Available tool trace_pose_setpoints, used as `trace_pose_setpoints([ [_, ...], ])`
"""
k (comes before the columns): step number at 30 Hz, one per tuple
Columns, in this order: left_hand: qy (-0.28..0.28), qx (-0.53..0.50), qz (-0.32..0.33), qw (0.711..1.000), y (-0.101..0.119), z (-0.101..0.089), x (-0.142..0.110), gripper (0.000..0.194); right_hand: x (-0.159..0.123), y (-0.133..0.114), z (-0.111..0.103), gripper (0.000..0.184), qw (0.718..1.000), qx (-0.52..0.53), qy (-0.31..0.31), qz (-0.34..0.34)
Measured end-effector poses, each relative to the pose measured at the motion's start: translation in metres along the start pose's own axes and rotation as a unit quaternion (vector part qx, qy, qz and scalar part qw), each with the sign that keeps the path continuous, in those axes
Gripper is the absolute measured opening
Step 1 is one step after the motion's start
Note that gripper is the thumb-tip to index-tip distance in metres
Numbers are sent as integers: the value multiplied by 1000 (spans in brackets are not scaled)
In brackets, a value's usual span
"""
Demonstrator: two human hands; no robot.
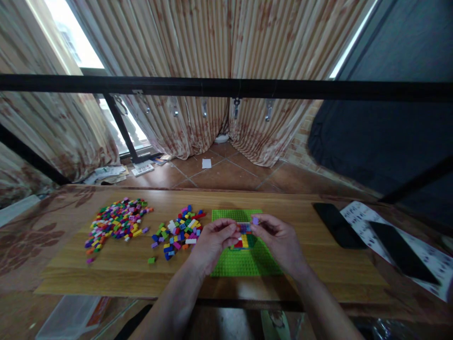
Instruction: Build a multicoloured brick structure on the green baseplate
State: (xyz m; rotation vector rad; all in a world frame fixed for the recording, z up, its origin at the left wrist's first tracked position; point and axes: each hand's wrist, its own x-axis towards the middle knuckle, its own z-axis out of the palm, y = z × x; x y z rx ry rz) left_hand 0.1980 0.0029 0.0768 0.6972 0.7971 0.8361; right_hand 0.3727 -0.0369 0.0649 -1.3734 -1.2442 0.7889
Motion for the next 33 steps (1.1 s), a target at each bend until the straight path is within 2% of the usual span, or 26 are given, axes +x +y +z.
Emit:
trace_pose_setpoints([
  [3,38,38,38,998,4,-4,1,30,8,11,-19,31,998,-42,33,40],
  [6,69,74,54,993,6,-7,4,27,9,18,-28,25,991,-120,5,52],
  [12,88,171,75,979,2,-8,8,18,4,15,-15,19,977,-196,-78,26],
  [19,83,235,79,965,-1,-12,12,19,2,16,-8,22,975,-205,-81,30],
  [33,75,278,98,952,-7,-15,14,18,0,17,-6,23,981,-160,-86,66],
])
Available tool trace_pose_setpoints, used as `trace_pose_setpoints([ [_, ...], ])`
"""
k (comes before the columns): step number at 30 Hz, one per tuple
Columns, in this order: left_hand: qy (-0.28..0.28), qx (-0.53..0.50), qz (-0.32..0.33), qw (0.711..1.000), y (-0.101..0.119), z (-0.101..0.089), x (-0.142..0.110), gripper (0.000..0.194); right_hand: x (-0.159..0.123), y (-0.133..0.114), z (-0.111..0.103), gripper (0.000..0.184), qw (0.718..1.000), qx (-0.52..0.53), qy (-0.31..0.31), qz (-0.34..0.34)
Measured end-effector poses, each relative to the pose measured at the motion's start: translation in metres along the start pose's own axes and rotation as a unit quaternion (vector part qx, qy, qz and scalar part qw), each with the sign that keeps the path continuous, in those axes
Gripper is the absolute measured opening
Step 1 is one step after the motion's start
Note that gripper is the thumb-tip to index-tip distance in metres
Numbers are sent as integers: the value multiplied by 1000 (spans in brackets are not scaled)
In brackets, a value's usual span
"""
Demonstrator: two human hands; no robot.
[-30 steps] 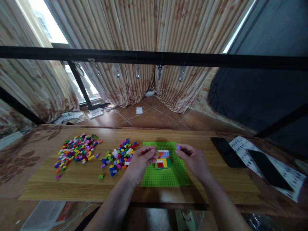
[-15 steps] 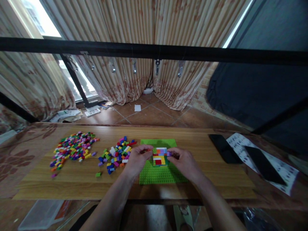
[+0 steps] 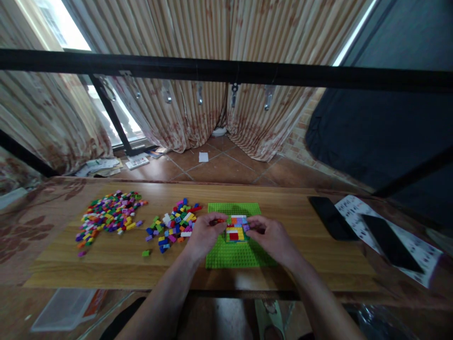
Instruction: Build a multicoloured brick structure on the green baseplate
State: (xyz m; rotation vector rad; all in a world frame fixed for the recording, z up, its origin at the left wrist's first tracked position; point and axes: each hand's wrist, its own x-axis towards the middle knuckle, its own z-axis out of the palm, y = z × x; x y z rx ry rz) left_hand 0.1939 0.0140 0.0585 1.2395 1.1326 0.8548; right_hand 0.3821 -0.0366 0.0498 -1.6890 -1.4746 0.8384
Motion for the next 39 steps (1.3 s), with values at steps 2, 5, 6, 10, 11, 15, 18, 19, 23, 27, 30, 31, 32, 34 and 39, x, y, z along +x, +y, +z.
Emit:
trace_pose_setpoints([
  [2,-3,4,6,1000,-2,0,1,19,0,1,0,21,1000,1,5,1],
  [5,2,8,13,1000,-5,0,4,20,1,2,1,14,1000,-7,17,-3],
  [6,6,8,13,1000,-5,0,4,20,1,3,2,12,1000,-16,22,-3],
  [10,18,-9,-7,1000,-5,2,5,22,2,4,3,9,998,-34,46,-3],
  [11,20,-12,-9,1000,-4,2,5,22,3,4,4,9,999,-26,46,-2],
  [15,27,-5,3,1000,-4,2,5,24,4,6,7,10,999,18,43,6],
  [18,24,16,11,1000,-8,1,7,24,5,9,8,11,998,36,46,8],
  [19,23,21,14,999,-9,0,7,25,6,9,8,11,998,39,45,7],
  [23,31,20,24,999,-11,-1,7,26,7,12,5,15,998,47,42,9],
  [27,42,37,24,998,-7,-3,6,26,9,17,2,26,997,33,69,25],
  [30,48,63,36,996,-6,-3,6,27,12,23,4,33,995,41,78,54],
  [31,50,71,43,995,-6,-3,7,27,14,24,6,35,994,52,77,63],
  [32,51,78,50,994,-6,-3,7,28,15,25,8,36,993,64,76,71],
  [34,53,90,65,992,-7,-3,7,28,16,26,11,35,990,85,73,87],
  [39,48,99,85,990,-10,-3,6,27,17,19,14,31,980,150,64,113],
])
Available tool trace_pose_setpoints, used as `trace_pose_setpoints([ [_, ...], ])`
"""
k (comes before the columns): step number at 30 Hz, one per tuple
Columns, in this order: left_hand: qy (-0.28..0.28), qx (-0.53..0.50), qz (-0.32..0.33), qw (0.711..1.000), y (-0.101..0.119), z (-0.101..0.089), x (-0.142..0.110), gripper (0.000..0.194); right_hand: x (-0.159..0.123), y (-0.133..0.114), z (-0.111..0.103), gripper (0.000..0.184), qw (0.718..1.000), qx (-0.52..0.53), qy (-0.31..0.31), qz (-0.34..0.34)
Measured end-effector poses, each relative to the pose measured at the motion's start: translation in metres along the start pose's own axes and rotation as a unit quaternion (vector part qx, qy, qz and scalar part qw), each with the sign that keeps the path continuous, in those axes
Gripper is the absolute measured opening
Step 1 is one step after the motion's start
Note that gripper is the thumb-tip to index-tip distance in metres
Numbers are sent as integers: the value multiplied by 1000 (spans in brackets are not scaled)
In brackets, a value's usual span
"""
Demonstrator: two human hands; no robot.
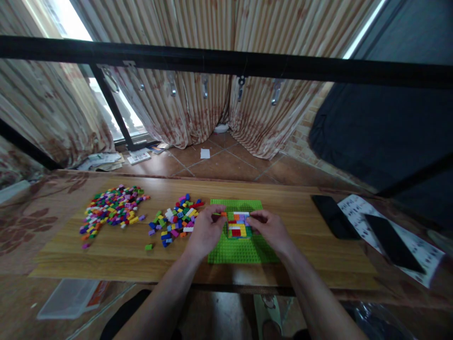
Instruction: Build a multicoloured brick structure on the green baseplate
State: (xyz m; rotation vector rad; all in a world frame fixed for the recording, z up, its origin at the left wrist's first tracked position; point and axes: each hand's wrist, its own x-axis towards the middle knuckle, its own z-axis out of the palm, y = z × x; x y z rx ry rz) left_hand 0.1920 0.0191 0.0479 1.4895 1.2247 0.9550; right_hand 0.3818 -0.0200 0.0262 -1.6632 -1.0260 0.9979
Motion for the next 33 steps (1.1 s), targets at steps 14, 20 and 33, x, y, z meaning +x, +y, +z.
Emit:
trace_pose_setpoints([
  [14,-40,-72,25,996,4,9,-7,22,-2,-5,4,30,1000,21,6,10],
  [20,-32,27,90,995,7,14,-11,15,-7,-11,-3,34,999,31,-8,21],
  [33,-3,244,247,938,0,36,-16,14,-6,-11,-3,33,997,66,-25,27],
])
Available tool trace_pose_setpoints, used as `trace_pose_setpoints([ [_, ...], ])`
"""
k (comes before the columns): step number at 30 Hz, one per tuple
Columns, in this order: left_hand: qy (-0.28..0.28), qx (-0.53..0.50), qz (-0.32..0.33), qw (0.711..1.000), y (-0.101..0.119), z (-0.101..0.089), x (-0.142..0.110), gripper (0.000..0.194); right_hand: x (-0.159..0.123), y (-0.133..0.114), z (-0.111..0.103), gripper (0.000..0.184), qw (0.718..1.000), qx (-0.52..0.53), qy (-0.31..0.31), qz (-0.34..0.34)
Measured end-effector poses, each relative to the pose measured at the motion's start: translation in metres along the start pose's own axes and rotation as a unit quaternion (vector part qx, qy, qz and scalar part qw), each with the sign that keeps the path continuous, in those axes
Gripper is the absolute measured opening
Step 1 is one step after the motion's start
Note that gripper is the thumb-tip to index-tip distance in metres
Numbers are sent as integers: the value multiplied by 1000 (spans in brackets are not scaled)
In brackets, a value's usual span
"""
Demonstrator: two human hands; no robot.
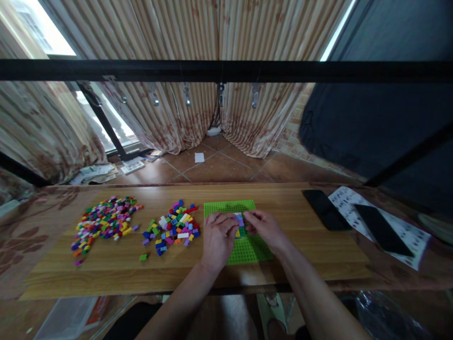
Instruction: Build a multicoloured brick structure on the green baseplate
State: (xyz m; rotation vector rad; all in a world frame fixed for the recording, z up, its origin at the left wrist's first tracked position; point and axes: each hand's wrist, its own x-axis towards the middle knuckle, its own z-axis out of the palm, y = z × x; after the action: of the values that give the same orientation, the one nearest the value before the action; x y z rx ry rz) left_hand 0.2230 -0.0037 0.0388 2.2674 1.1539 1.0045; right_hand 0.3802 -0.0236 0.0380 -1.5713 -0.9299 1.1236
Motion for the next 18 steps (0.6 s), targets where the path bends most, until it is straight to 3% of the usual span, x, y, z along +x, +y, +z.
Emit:
trace_pose_setpoints([
  [9,44,3,-27,999,-3,-9,-4,22,-1,-3,-1,33,1000,-2,2,5],
  [18,48,64,-45,996,-3,-8,-3,11,-1,-2,0,26,1000,-20,1,6],
])
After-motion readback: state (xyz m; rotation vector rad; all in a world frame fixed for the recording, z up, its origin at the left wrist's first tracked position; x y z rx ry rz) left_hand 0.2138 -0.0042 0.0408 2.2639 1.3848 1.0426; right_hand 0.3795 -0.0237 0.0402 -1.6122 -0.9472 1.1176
